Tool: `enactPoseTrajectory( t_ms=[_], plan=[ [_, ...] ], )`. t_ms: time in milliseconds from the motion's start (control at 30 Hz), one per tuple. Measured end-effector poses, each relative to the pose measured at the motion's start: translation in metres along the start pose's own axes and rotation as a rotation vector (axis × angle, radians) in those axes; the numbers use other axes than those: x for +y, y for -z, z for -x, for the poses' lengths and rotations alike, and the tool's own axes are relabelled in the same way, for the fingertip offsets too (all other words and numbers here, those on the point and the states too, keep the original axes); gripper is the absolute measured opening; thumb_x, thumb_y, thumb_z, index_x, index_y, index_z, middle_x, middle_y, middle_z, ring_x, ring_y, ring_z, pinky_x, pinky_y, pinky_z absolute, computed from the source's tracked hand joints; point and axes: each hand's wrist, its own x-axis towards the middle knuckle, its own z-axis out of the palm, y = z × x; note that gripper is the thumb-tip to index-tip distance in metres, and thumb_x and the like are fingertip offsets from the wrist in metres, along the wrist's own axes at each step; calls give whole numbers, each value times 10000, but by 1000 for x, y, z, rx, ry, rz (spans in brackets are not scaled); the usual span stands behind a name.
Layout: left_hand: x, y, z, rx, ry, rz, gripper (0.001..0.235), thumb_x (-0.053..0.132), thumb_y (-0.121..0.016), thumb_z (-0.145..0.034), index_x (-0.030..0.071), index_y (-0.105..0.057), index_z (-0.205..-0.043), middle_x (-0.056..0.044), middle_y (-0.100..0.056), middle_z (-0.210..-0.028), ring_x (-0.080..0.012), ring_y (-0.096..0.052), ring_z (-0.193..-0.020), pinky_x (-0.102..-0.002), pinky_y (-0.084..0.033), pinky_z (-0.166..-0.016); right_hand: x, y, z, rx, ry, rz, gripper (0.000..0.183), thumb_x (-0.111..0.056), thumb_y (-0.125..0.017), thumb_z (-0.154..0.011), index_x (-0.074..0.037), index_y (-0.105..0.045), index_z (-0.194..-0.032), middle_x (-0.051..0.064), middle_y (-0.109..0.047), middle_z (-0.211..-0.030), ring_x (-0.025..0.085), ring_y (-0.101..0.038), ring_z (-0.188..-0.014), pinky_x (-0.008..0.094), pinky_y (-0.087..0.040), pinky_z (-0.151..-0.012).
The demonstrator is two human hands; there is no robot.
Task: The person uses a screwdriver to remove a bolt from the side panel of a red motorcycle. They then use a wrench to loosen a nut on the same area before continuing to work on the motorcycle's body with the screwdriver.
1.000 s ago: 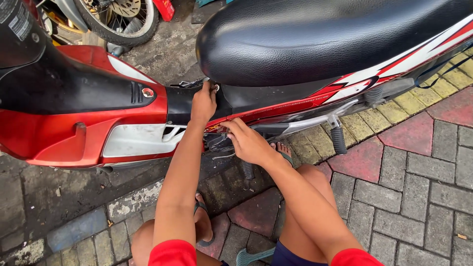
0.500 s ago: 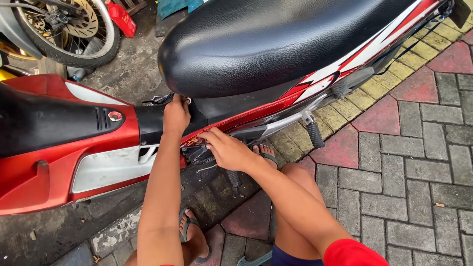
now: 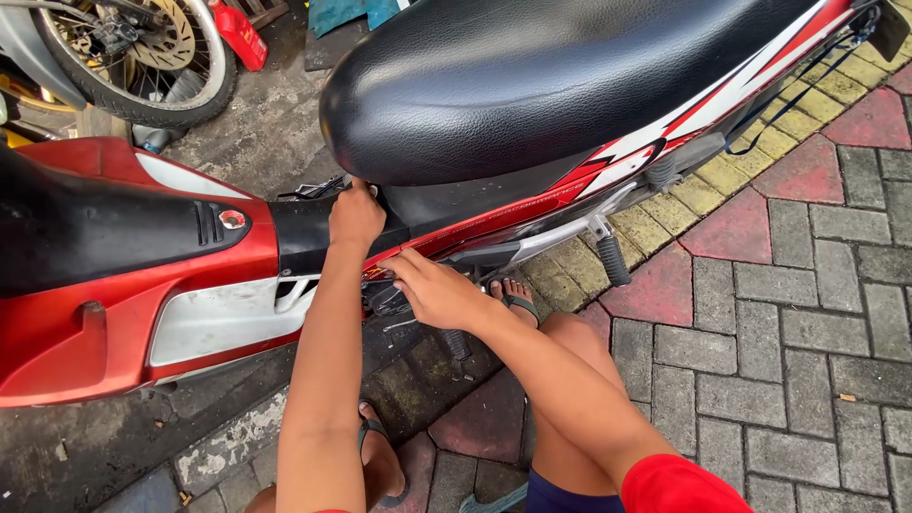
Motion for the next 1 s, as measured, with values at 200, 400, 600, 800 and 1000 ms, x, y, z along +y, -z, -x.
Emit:
enactPoseTrajectory(
  t_ms=[200,400,600,800,1000],
  plan=[
    [7,-15,-17,14,175,-28,357,257,-452,-1040,0,-608,-1233,-229,-729,-885,-428,-747,-810,-525,-623,-605,6,-8,-4,-1,-8,-7,319,-87,-471,-1051,-22,-534,-1357,186,-596,-1126,432,-717,-947,462,-624,-759],
    [27,32,19,101,122,269,238,187,-511,-1033,11,-617,-1153,-236,-723,-937,-447,-735,-900,-526,-621,-687,10,-6,-5,35,-26,2,324,-61,-492,-1040,-12,-539,-1357,218,-598,-1118,469,-704,-956,504,-624,-755],
    [26,45,44,200,-81,229,92,51,-605,-959,53,-658,-1034,-202,-736,-894,-416,-735,-906,-489,-605,-757,19,3,-1,56,-62,-1,332,-55,-497,-1042,-16,-545,-1369,190,-611,-1127,412,-725,-956,463,-630,-757],
    [17,35,30,185,-141,112,75,113,-637,-990,81,-676,-1045,-126,-723,-901,-343,-732,-910,-457,-616,-777,14,14,4,48,-90,-28,334,-44,-484,-1044,-13,-542,-1372,197,-604,-1111,437,-715,-953,490,-633,-732],
    [15,36,24,103,-143,-33,128,202,-612,-1016,99,-639,-1088,-121,-713,-926,-344,-730,-922,-487,-625,-768,22,16,3,39,-100,-18,321,-43,-471,-1054,-6,-548,-1363,177,-603,-1110,405,-724,-951,465,-638,-729]
  ],
)
